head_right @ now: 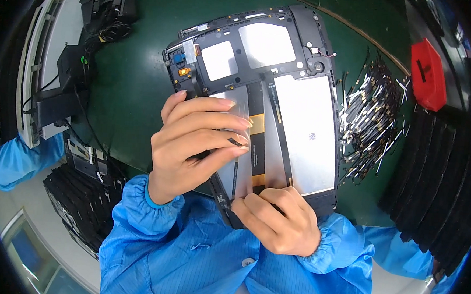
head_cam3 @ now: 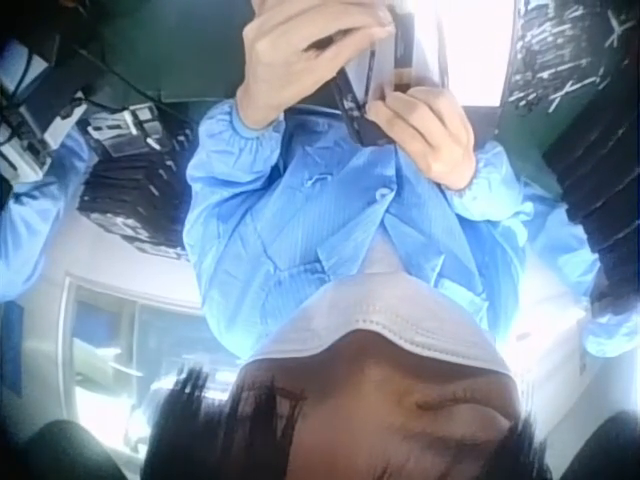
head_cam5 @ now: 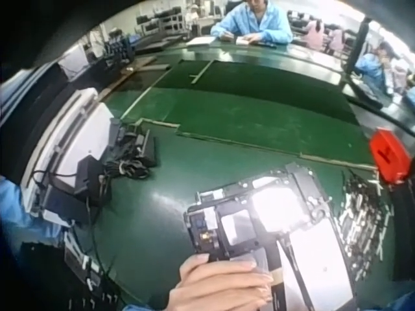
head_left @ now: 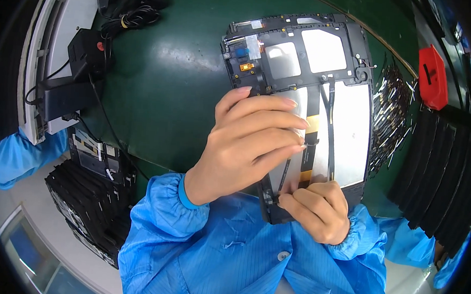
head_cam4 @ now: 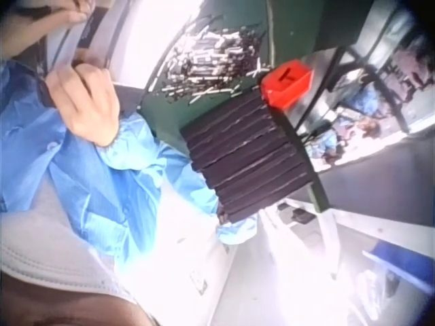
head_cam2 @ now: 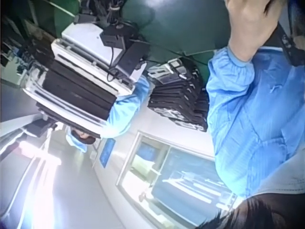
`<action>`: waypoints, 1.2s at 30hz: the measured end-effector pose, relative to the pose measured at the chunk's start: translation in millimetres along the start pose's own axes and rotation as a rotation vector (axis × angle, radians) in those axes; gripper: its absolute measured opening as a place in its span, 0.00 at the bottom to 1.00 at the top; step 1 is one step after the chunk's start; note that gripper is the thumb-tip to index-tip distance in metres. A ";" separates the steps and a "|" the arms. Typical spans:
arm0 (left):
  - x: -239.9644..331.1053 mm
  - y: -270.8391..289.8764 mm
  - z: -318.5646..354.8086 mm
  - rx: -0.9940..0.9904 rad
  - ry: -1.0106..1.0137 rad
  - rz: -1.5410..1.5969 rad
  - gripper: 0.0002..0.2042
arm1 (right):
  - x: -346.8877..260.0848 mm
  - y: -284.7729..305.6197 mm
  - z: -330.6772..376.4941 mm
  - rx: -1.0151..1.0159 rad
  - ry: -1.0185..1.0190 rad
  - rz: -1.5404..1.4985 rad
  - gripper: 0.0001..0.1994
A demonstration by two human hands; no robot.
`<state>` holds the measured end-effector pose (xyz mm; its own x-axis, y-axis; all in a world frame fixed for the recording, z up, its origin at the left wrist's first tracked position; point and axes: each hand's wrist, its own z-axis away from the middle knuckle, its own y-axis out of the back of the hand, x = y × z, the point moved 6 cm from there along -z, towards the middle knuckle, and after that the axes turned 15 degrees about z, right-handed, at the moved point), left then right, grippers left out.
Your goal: The person applies conductive metallic strips to a tablet screen assembly using tweezers.
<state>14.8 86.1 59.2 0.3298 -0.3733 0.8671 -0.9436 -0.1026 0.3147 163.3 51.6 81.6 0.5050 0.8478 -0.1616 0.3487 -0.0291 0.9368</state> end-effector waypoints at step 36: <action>9.4 2.0 57.2 -0.079 -0.121 -0.345 0.31 | 6.3 14.1 -12.6 -0.146 -0.056 -0.216 0.11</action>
<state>14.4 29.7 45.9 0.6176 -0.4357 0.6548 -0.7710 -0.1711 0.6134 161.4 63.1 97.7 0.4753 0.7955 -0.3760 0.3376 0.2298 0.9128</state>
